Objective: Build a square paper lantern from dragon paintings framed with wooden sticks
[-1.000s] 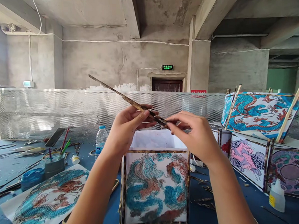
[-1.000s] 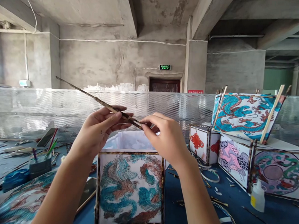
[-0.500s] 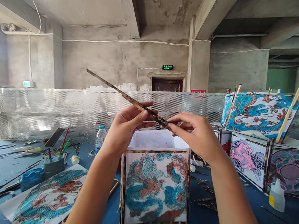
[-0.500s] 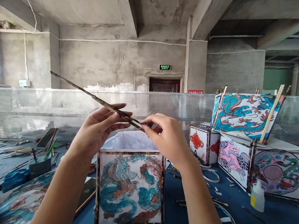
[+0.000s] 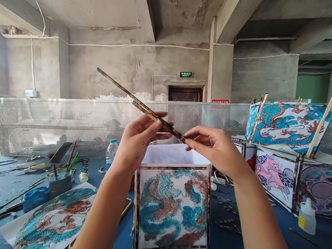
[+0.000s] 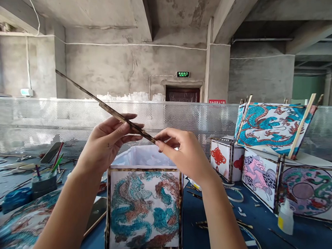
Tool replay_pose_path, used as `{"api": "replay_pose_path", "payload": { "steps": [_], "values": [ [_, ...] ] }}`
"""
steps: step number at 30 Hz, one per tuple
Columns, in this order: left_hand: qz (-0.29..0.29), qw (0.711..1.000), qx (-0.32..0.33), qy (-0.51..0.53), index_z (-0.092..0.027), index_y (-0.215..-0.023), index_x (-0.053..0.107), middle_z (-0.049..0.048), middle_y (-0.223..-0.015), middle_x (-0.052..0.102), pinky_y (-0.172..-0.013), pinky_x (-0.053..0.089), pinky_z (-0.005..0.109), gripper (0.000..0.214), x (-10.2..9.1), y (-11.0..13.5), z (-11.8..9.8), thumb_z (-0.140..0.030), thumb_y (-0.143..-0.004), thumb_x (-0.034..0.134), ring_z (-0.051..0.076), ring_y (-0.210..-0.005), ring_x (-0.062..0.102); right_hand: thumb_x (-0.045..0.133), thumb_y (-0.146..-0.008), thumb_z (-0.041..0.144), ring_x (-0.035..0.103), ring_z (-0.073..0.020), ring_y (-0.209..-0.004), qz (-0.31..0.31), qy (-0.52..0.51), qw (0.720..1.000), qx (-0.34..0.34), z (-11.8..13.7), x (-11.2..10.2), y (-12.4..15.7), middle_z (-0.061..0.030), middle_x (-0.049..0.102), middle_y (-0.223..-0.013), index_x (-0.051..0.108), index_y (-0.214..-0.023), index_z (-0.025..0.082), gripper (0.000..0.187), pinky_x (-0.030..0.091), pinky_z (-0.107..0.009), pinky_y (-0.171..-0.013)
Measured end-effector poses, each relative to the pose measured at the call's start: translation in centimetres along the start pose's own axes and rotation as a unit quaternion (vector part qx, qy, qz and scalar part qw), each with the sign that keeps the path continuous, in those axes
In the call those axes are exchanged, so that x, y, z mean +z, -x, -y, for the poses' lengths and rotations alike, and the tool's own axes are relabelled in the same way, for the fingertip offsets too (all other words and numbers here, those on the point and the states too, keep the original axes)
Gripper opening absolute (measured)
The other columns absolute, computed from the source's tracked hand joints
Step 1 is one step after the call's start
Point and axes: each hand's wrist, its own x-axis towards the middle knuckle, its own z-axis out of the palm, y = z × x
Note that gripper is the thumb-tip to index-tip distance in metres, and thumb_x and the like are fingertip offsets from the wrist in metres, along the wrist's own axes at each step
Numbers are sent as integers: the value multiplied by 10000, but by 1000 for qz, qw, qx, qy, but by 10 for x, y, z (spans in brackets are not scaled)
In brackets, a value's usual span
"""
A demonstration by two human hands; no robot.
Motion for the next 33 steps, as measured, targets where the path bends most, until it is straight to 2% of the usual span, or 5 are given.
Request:
{"api": "replay_pose_path", "payload": {
  "steps": [7,12,21,27,33],
  "values": [
    [-31,999,-1,-16,-140,-841,681,75,-855,722,-695,579,284,191,1,-1,2,-270,-702,695,183,-739,683,552,-811,224,643,-149,-715,-59,62,996,-20,-1,2,-1,-12,675,-761,649,-854,195,110,513,-261,-645],
    [-48,998,2,-32,-141,-836,696,76,-834,726,-699,579,293,202,1,-1,4,-272,-683,706,182,-710,686,565,-790,186,639,-139,-713,-89,107,989,-47,0,5,-1,-1,676,-756,656,-827,191,98,516,-252,-672],
    [-53,998,-2,-25,-141,-822,700,68,-786,728,-660,585,278,196,1,-1,5,-266,-672,714,156,-612,677,606,-788,224,658,-150,-765,-48,31,998,-14,-1,5,-1,-4,700,-803,675,-832,201,85,526,-245,-682],
    [-65,998,7,-26,-139,-812,693,62,-778,726,-658,587,273,186,3,0,2,-260,-673,715,160,-637,680,632,-769,219,666,-162,-766,-12,-26,1000,12,-5,4,-1,-6,710,-817,687,-866,212,111,536,-267,-695],
    [-99,994,37,-21,-147,-802,692,47,-758,723,-668,585,268,171,4,1,1,-250,-669,720,169,-690,687,604,-794,214,654,-183,-879,10,-39,999,5,-6,0,-2,-16,706,-944,696,-973,243,204,541,-305,-774]
  ]
}}
